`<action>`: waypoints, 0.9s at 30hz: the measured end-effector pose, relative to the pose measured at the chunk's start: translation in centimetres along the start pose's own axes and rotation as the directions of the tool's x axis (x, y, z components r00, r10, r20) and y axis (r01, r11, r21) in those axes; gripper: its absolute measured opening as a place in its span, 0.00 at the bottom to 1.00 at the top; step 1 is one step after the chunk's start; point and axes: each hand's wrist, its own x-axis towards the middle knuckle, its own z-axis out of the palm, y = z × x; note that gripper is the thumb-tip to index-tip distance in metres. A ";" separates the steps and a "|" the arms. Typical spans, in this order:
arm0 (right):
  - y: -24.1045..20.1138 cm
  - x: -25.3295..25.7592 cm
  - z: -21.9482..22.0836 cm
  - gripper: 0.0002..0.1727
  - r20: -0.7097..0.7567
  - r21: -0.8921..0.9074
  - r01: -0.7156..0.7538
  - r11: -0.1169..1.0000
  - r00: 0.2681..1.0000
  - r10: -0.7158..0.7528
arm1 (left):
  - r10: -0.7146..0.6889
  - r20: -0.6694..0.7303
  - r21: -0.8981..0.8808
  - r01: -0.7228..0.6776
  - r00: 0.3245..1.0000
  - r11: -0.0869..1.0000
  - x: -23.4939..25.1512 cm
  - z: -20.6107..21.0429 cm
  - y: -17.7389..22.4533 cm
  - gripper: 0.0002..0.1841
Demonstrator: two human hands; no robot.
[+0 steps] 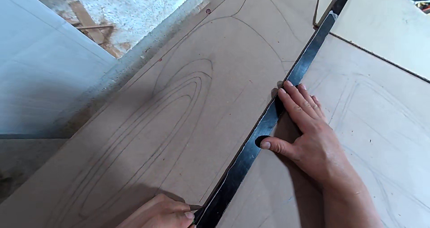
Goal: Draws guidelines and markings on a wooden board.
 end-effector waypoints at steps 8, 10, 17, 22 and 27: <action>0.0 0.0 0.0 0.61 0.011 0.006 -0.008 1.000 1.000 0.008 | -0.004 -0.014 -0.013 0.004 1.000 1.000 -0.1 0.1 -0.2 0.07; 0.0 0.0 -0.1 0.61 0.013 0.014 -0.009 1.000 1.000 0.009 | -0.010 -0.012 -0.015 0.010 1.000 1.000 -0.1 0.1 -0.1 0.07; 0.0 0.0 0.1 0.61 -0.009 0.020 -0.011 1.000 1.000 0.012 | -0.115 0.021 0.109 0.112 0.993 0.988 3.5 0.5 1.7 0.07; 0.1 0.0 0.3 0.62 -0.019 0.013 -0.021 1.000 1.000 0.021 | 0.011 -0.132 0.264 0.024 0.991 0.964 11.2 4.3 0.9 0.06; 0.3 -0.1 0.5 0.60 -0.042 0.019 -0.019 1.000 0.999 0.020 | 0.013 -0.102 0.274 0.016 0.995 0.961 17.7 6.4 1.4 0.04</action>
